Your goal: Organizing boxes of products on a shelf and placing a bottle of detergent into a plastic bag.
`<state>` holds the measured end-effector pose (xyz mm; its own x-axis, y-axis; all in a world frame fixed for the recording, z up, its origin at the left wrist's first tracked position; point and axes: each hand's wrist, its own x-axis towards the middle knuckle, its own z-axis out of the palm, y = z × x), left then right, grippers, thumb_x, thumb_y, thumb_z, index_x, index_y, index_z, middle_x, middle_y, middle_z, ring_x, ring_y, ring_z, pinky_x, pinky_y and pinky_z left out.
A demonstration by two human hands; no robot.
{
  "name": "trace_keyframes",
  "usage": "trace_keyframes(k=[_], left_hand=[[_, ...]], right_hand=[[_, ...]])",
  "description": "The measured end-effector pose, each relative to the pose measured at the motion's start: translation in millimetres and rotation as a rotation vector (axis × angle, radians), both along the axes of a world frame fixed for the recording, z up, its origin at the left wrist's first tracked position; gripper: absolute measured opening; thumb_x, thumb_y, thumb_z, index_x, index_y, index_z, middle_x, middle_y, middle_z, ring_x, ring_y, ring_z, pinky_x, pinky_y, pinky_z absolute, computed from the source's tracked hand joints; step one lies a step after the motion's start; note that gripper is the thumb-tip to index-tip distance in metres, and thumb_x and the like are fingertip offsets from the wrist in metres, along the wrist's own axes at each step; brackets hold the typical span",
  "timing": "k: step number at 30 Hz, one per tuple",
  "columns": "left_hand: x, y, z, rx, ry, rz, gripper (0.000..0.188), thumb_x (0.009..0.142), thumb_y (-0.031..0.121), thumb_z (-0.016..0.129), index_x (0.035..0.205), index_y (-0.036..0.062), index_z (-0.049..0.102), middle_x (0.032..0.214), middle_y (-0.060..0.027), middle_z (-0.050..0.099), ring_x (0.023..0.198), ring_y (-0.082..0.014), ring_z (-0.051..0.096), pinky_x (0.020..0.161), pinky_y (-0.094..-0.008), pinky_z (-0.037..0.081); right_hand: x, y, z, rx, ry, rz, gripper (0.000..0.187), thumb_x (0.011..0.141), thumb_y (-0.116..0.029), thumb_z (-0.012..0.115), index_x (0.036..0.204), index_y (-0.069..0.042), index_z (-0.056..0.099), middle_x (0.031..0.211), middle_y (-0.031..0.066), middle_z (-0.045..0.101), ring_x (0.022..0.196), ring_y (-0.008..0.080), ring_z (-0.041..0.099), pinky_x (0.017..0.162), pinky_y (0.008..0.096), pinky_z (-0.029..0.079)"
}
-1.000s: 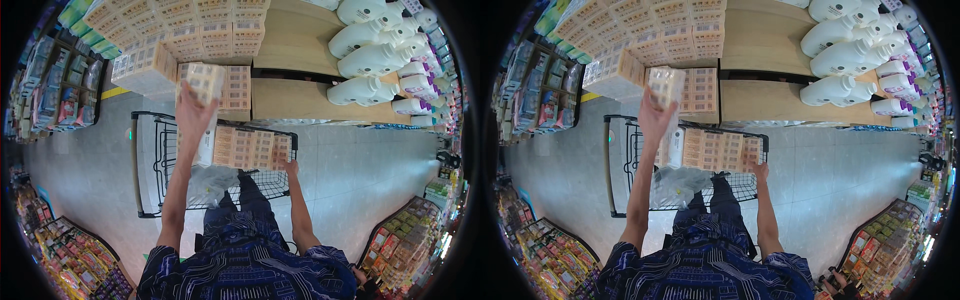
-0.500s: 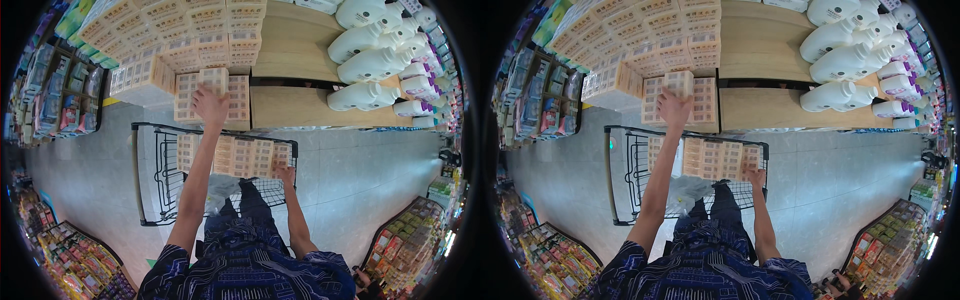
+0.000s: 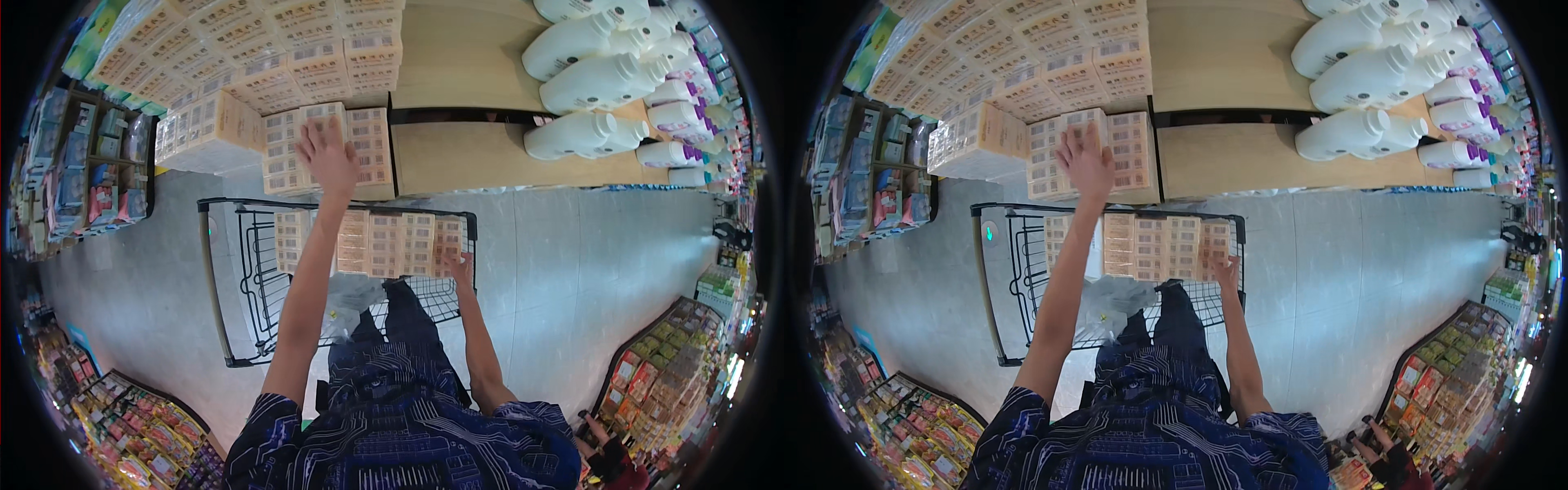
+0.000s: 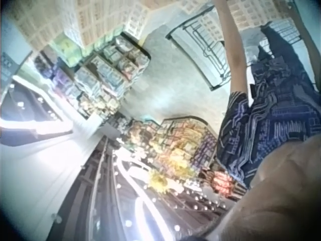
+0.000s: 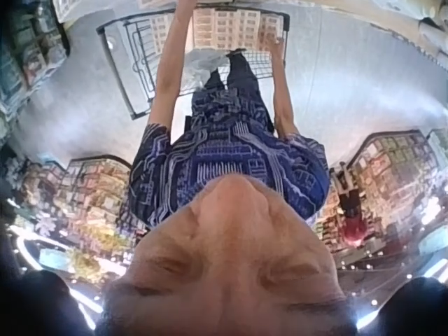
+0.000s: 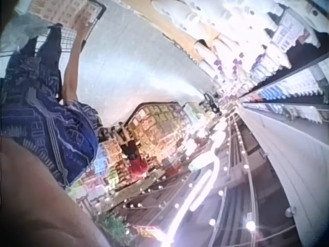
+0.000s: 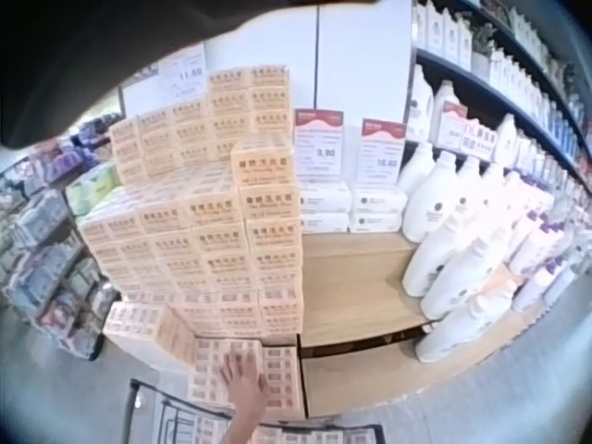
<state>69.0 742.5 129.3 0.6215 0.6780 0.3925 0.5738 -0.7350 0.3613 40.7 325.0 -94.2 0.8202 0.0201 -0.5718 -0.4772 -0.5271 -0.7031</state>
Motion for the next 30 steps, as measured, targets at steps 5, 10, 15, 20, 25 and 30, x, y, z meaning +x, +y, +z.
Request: trace_keyframes(k=[5, 10, 15, 20, 25, 30], left_hand=[[-18.6, 19.4, 0.6, -0.048, 0.135, -0.039, 0.073, 0.077, 0.030, 0.075, 0.145, 0.0205, 0.049, 0.151, -0.0185, 0.036, 0.143, -0.0408, 0.029, 0.112, -0.0680, 0.020], [-16.2, 18.9, 11.5, -0.047, 0.168, -0.187, 0.081, 0.076, 0.040, 0.076, 0.149, 0.0227, 0.044, 0.155, -0.0180, 0.034, 0.145, -0.0389, 0.029, 0.114, -0.0627, 0.023], [-48.5, 36.6, 10.6, -0.013, 0.157, -0.268, 0.080, 0.081, 0.048, 0.071, 0.151, 0.0199, 0.042, 0.156, -0.0194, 0.034, 0.143, -0.0390, 0.031, 0.113, -0.0582, 0.026], [-46.9, 32.3, 13.6, 0.032, 0.059, -0.348, 0.078, 0.086, 0.053, 0.064, 0.151, 0.0171, 0.042, 0.156, -0.0200, 0.035, 0.143, -0.0386, 0.033, 0.112, -0.0569, 0.027], [-57.0, 38.7, 9.8, 0.054, 0.091, -0.301, 0.066, 0.094, 0.044, 0.056, 0.152, 0.0170, 0.040, 0.157, -0.0199, 0.033, 0.143, -0.0378, 0.032, 0.114, -0.0557, 0.025], [-46.8, 35.4, 5.6, 0.026, 0.051, -0.335, 0.061, 0.097, 0.037, 0.052, 0.151, 0.0119, 0.040, 0.156, -0.0206, 0.034, 0.142, -0.0394, 0.032, 0.115, -0.0533, 0.025]], right_hand=[[-1.5, 32.5, 40.1, 0.263, 0.113, -0.138, 0.068, 0.072, -0.023, 0.087, 0.116, -0.005, 0.039, 0.103, 0.0158, 0.063, 0.087, 0.0231, 0.067, 0.076, 0.0376, 0.056], [9.8, 10.0, 8.2, -0.338, -0.005, -0.030, 0.075, 0.067, -0.028, 0.091, 0.120, -0.001, 0.046, 0.101, 0.0139, 0.066, 0.089, 0.0241, 0.067, 0.077, 0.0378, 0.055], [6.2, 25.3, 79.7, -0.454, -0.102, 0.082, 0.080, 0.065, -0.046, 0.086, 0.120, 0.006, 0.061, 0.113, 0.0256, 0.063, 0.109, 0.0378, 0.061, 0.096, 0.0465, 0.047], [39.3, 48.3, 180.2, -0.150, -0.238, 0.094, 0.078, 0.074, -0.041, 0.083, 0.130, 0.006, 0.057, 0.114, 0.0232, 0.064, 0.103, 0.0310, 0.064, 0.089, 0.0408, 0.051], [59.0, 189.0, 261.9, 0.629, -0.136, 0.078, 0.062, 0.089, -0.023, 0.074, 0.141, 0.000, 0.049, 0.118, 0.0133, 0.062, 0.103, 0.0194, 0.065, 0.087, 0.0296, 0.052], [82.2, 289.0, 195.7, 0.391, -0.591, 0.341, 0.063, 0.089, -0.024, 0.073, 0.139, 0.004, 0.046, 0.118, 0.0204, 0.060, 0.112, 0.0292, 0.060, 0.085, 0.0361, 0.053]])
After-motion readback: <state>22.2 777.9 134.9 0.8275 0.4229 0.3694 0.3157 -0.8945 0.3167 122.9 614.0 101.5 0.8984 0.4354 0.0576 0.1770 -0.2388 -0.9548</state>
